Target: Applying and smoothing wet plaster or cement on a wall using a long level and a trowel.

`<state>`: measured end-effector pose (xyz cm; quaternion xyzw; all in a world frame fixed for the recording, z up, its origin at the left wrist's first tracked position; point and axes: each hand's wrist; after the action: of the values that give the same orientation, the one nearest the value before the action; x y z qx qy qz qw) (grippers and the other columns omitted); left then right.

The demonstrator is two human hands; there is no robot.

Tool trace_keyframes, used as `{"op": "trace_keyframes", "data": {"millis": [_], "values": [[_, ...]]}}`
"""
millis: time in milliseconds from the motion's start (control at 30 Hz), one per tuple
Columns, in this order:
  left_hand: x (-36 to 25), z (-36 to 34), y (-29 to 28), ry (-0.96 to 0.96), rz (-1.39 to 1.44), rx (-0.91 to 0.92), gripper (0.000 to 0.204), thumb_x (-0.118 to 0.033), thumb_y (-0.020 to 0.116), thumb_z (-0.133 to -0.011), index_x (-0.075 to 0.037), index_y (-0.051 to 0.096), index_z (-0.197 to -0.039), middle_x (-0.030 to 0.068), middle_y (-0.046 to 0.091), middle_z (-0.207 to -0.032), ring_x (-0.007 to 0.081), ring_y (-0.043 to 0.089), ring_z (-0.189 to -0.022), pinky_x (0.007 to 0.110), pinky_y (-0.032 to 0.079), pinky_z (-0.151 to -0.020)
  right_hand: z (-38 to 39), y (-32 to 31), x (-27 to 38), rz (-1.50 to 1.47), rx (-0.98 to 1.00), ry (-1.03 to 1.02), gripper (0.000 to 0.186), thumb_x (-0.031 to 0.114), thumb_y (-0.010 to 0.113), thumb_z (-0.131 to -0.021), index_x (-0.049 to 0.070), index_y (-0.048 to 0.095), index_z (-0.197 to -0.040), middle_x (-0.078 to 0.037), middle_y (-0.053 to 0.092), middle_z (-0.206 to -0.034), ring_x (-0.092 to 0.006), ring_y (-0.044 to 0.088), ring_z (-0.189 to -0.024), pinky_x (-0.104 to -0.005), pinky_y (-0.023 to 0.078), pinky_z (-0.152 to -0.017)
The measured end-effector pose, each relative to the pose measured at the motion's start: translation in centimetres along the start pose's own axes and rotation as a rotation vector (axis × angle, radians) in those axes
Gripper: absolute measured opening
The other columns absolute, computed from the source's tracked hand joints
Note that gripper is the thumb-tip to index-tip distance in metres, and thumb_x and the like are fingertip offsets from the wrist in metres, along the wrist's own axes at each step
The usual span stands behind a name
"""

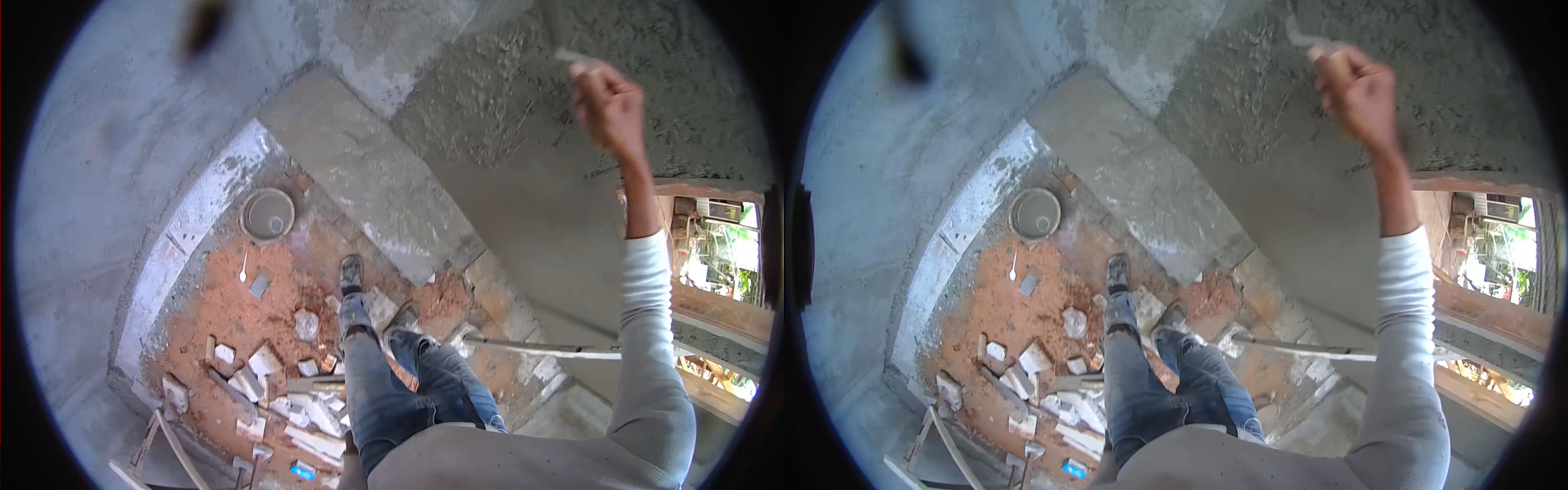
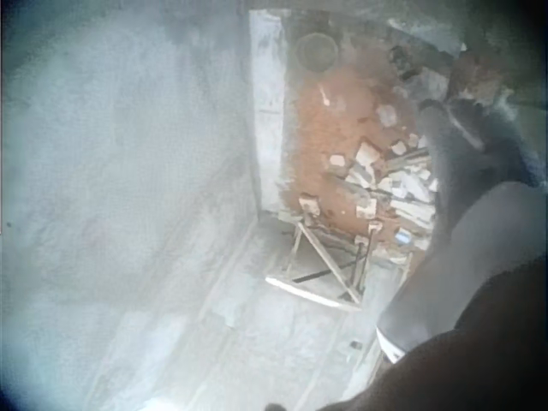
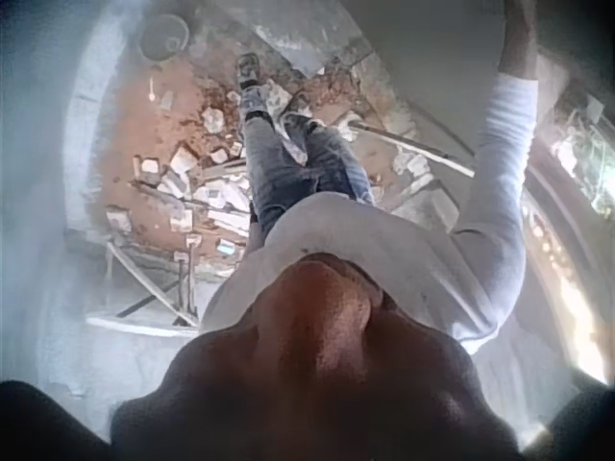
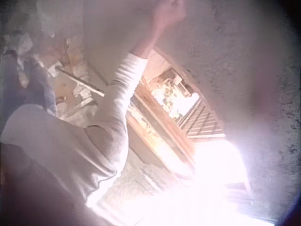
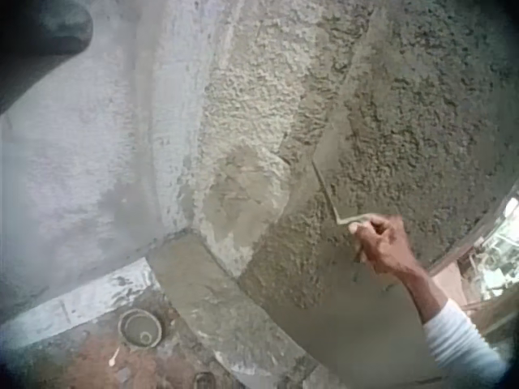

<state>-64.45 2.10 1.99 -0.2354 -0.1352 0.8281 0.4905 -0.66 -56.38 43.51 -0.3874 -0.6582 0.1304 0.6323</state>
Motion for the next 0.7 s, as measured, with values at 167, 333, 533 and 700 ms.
{"op": "trace_keyframes", "data": {"millis": [167, 333, 533, 700], "values": [[0.2, -4.5, -7.2, 0.114, -0.082, -0.086, 0.029, -0.023, 0.053, -0.092, -0.009, 0.073, -0.108, 0.0144, 0.073, -0.101, 0.0311, 0.071, -0.090, 0.041, 0.055, -0.084, 10.9, 16.6, -22.7, -0.009, 0.277, 0.343, 0.025, 0.018, 0.070, -0.091, 0.006, 0.059, -0.072, 0.007, 0.049, -0.066, -0.0047, 0.043, -0.063, -0.0283, 0.037, -0.053], [4.0, -3.6, -13.4, -0.317, -0.340, 0.267, 0.026, -0.026, 0.051, -0.093, -0.015, 0.073, -0.102, 0.0165, 0.073, -0.096, 0.0339, 0.070, -0.088, 0.043, 0.055, -0.075, 29.7, 40.4, -41.7, 0.173, 0.419, 0.533, 0.030, 0.028, 0.060, -0.086, 0.005, 0.065, -0.104, -0.026, 0.068, -0.097, -0.0435, 0.066, -0.090, -0.0483, 0.054, -0.082], [5.2, 0.7, -13.7, -0.541, -0.155, 0.282, 0.026, -0.026, 0.050, -0.094, -0.014, 0.073, -0.102, 0.0163, 0.073, -0.095, 0.0328, 0.070, -0.087, 0.043, 0.055, -0.074, 26.3, 54.1, -56.6, 0.323, 0.516, 0.510, 0.038, 0.033, 0.056, -0.089, 0.000, 0.069, -0.101, -0.029, 0.069, -0.102, -0.0446, 0.067, -0.099, -0.0516, 0.054, -0.088], [5.5, 0.0, -12.0, -0.550, -0.111, 0.292, 0.027, -0.026, 0.050, -0.095, -0.014, 0.073, -0.102, 0.0161, 0.072, -0.095, 0.0318, 0.070, -0.086, 0.042, 0.054, -0.073, 21.6, 54.1, -53.8, 0.390, 0.142, 0.461, 0.034, 0.028, 0.059, -0.087, -0.003, 0.066, -0.100, -0.028, 0.069, -0.092, -0.0457, 0.067, -0.092, -0.0515, 0.054, -0.082]]}}
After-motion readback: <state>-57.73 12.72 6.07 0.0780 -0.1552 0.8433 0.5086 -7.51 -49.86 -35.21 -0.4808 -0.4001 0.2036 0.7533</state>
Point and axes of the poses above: each hand's wrist, its own z-axis away from the middle knuckle, its own y-axis out of the palm, x = y × z
